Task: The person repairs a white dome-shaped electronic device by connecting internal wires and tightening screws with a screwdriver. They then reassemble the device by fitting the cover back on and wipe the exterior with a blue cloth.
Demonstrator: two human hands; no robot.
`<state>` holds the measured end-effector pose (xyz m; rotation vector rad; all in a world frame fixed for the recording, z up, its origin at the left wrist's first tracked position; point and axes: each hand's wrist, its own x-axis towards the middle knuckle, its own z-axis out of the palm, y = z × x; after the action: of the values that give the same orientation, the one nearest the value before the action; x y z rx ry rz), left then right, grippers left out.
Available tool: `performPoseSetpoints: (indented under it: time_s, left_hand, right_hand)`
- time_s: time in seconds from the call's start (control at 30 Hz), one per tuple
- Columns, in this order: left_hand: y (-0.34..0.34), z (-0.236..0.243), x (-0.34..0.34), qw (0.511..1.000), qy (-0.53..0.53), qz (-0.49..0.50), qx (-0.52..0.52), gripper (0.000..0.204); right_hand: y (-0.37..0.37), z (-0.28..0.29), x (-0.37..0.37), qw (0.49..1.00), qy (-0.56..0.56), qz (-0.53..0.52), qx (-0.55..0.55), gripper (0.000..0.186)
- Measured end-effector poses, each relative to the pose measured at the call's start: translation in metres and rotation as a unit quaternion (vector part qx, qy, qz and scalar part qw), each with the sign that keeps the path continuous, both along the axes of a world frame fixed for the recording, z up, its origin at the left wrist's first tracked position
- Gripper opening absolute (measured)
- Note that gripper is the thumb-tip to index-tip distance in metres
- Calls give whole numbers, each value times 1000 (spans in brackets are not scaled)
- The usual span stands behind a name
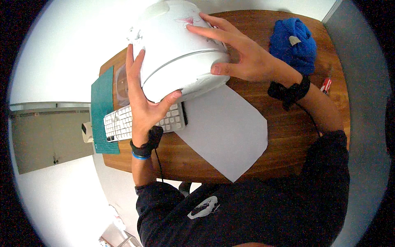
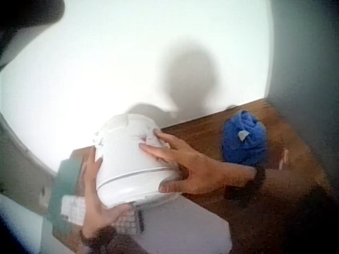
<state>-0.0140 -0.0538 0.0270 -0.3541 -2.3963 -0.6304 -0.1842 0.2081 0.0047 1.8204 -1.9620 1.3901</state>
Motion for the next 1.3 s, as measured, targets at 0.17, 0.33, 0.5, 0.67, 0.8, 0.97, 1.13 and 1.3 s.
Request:
performPoseSetpoints:
  time_s: [0.17, 0.33, 0.5, 0.67, 0.8, 0.97, 1.13, 1.3]
  left_hand:
    - [2, -1, -4, 1000, 16, -8, 7, 111]
    - [0, -2, -8, 999, 30, -2, -21, 109]
    - [-4, -4, -7, 1000, 14, -9, 12, 112]
    - [-7, -1, 1, 995, -26, -43, 91, 110]
    - [-1, -3, 8, 918, -115, 61, 375, 94]
    - [-14, -1, 15, 948, -204, 39, 243, 98]
    - [-3, 3, 13, 935, -184, -46, 300, 117]
    - [13, 9, 1, 924, -163, -125, 323, 143]
  right_hand:
    - [0, -5, -2, 1000, 4, -8, -8, 85]
    - [4, -4, -4, 1000, -3, -21, -11, 85]
    - [-1, -6, -4, 999, 22, -29, 10, 94]
    - [-4, -17, -1, 975, -220, -24, 37, 110]
    - [1, -9, -7, 925, -356, 13, 129, 113]
    - [5, 0, -4, 910, -394, 17, 131, 117]
    - [25, 3, -2, 892, -435, 21, 123, 122]
    - [41, -7, -20, 945, -314, 51, 75, 149]
